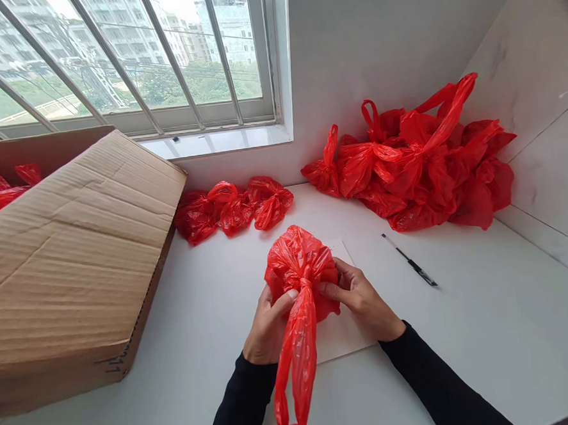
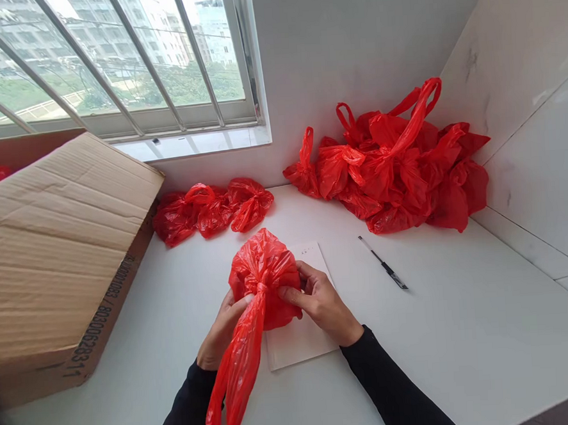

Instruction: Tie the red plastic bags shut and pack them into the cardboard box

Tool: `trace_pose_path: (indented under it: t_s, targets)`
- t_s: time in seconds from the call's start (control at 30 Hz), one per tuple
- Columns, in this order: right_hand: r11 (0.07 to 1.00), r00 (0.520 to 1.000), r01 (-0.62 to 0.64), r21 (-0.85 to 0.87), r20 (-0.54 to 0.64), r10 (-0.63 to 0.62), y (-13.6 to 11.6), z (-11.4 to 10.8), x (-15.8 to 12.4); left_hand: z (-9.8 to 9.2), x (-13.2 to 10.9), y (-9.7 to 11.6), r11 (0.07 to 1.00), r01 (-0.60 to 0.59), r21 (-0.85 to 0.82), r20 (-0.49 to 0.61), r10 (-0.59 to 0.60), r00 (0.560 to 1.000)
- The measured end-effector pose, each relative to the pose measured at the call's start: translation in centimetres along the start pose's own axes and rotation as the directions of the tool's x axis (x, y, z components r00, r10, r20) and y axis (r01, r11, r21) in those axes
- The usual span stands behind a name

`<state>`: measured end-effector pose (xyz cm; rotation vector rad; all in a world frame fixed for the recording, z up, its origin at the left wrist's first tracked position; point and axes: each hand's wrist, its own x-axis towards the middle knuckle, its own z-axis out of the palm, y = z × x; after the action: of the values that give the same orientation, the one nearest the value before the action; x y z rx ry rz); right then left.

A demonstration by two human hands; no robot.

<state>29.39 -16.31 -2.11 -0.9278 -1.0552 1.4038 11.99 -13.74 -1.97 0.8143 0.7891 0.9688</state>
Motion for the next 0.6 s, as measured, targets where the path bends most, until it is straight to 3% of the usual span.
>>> trace_pose_path:
  t_s: [0.23,0.37,0.6]
  targets:
    - [0.999,1.000,0.020,0.034,-0.017,-0.020,0.2,0.4,0.0,-0.6,0.6,-0.3,0.997,-0.060,0.056,-0.098,0.065,0.993]
    - [0.999,1.000,0.020,0.042,0.010,-0.020,-0.1,0.5,-0.2,-0.7,0.4,-0.5,0.999,-0.039,0.038,-0.086,0.042,0.995]
    - [0.995,0.999,-0.009,-0.096,0.039,0.013,-0.1,0.6,-0.9,-1.3,-0.3,0.1,0.999,-0.030,0.039,-0.067,0.033,0.997]
